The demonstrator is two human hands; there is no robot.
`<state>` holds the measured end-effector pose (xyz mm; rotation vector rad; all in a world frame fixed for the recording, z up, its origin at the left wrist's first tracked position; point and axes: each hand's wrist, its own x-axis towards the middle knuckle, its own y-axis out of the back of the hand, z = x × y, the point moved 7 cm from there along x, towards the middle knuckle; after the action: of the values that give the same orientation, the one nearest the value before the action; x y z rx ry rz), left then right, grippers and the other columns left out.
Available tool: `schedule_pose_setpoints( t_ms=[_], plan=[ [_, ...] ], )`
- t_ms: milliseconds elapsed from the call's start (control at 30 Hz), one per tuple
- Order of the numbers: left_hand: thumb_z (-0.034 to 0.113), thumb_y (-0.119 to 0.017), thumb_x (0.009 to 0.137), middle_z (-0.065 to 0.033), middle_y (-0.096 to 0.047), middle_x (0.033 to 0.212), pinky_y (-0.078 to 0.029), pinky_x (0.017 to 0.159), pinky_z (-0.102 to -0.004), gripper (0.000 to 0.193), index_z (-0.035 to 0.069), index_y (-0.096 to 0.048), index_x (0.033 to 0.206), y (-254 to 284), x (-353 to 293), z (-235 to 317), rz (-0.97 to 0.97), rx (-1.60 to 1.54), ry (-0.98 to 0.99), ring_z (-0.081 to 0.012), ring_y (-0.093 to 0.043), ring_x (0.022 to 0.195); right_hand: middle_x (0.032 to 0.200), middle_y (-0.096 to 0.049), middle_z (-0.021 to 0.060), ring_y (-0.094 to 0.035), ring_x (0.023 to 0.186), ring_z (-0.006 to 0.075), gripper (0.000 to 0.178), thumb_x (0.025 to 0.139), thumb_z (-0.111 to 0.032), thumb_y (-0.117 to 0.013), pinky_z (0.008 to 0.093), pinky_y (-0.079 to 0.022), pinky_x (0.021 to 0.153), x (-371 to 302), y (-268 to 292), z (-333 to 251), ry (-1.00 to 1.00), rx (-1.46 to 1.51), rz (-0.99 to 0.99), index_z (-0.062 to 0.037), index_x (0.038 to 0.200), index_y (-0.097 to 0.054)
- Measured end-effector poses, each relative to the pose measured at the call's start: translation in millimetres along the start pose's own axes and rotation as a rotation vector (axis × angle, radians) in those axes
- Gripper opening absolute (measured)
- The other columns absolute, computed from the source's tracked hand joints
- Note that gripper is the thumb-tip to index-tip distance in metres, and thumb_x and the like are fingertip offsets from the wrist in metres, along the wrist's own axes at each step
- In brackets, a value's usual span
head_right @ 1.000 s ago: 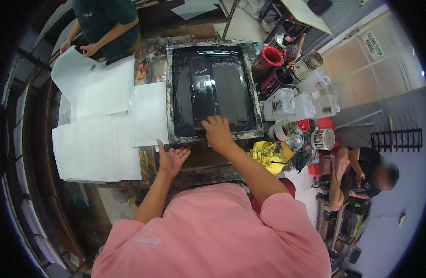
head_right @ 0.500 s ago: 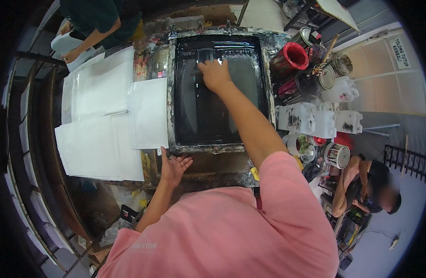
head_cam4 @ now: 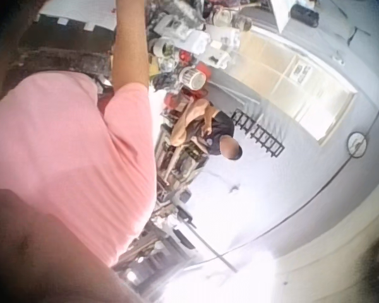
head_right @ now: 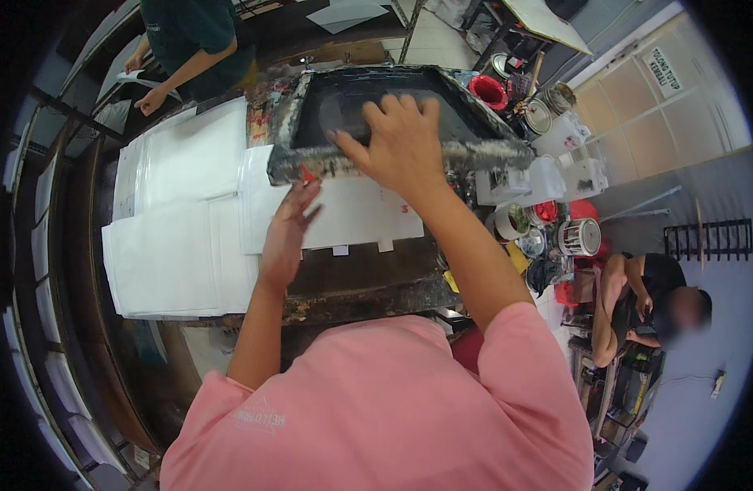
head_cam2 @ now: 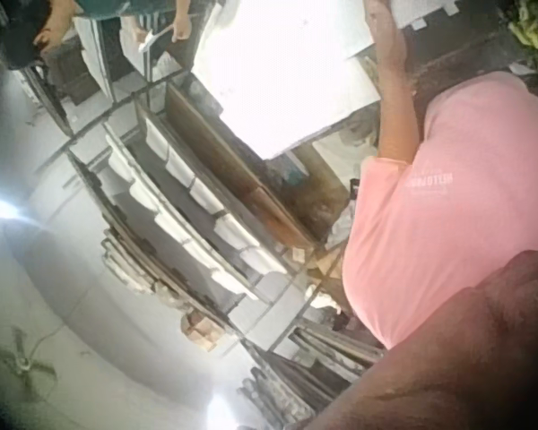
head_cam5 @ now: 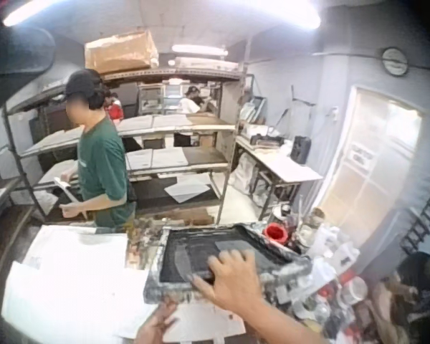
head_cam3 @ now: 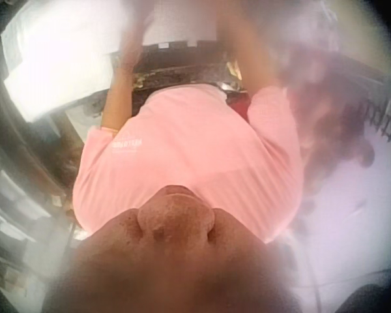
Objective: The person repeatedly places white paper sheets under a screen printing frame, pulls a squeegee across the screen to apply ink, and removes the printed sheets. A coworker assists by stacking the finished prints nearby.
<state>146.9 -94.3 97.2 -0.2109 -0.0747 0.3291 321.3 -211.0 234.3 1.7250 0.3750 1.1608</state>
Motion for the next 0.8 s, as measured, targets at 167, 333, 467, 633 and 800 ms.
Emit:
schedule_pose_setpoints(
  t_ms=[167, 333, 467, 633, 800],
  plan=[
    [0.075, -0.046, 0.102, -0.0297, -0.023, 0.174, 0.002, 0.124, -0.0742, 0.097, 0.006, -0.031, 0.169, 85.6, -56.6, -110.2, 0.26, 1.535, 0.388, -0.0471, -0.012, 0.164, 0.079, -0.067, 0.0088, -0.063, 0.081, 0.0278, 0.056, 0.092, -0.062, -0.071, 0.0449, -0.038, 0.084, 39.1, 11.4, 10.4, 0.033, 0.039, 0.169, -0.0067, 0.082, -0.076],
    [0.086, -0.043, 0.096, -0.0274, -0.02, 0.176, 0.012, 0.121, -0.0766, 0.112, 0.003, -0.028, 0.17, 105.0, -99.6, -153.9, 0.225, 1.688, 0.369, -0.0435, -0.002, 0.166, 0.081, -0.069, 0.0108, -0.064, 0.079, 0.0288, 0.061, 0.092, -0.064, -0.07, 0.0457, -0.039, 0.082, 67.2, 17.1, 19.4, -0.023, 0.044, 0.096, -0.0039, 0.088, -0.079],
    [0.08, -0.052, 0.096, -0.0225, -0.034, 0.172, 0.009, 0.122, -0.0773, 0.11, -0.004, -0.033, 0.165, 87.2, -84.5, -127.3, 0.2, 1.644, 0.417, -0.0401, -0.011, 0.166, 0.082, -0.072, 0.0121, -0.067, 0.082, 0.0295, 0.064, 0.093, -0.066, -0.068, 0.0462, -0.041, 0.082, 81.4, 21.5, 22.1, -0.022, 0.064, 0.122, -0.003, 0.092, -0.08],
    [0.056, -0.076, 0.095, -0.0205, -0.058, 0.156, -0.003, 0.126, -0.0742, 0.09, -0.005, -0.05, 0.155, 55.1, -27.3, -49.3, 0.359, 1.403, -0.043, -0.0408, -0.038, 0.157, 0.083, -0.073, 0.0114, -0.069, 0.085, 0.0289, 0.064, 0.093, -0.067, -0.066, 0.0461, -0.043, 0.083, 84.5, 20.9, 25.5, -0.001, 0.071, 0.197, -0.0051, 0.096, -0.082],
    [0.04, -0.085, 0.091, -0.0185, -0.061, 0.154, -0.003, 0.128, -0.0697, 0.077, 0.003, -0.058, 0.152, 113.0, -12.6, -8.9, 0.597, 1.327, -0.112, -0.0371, -0.046, 0.153, 0.083, -0.073, 0.0103, -0.068, 0.085, 0.0275, 0.065, 0.094, -0.069, -0.064, 0.0458, -0.043, 0.084, 72.7, 18.0, 21.5, -0.018, 0.038, 0.123, -0.0064, 0.099, -0.083]
  ],
)
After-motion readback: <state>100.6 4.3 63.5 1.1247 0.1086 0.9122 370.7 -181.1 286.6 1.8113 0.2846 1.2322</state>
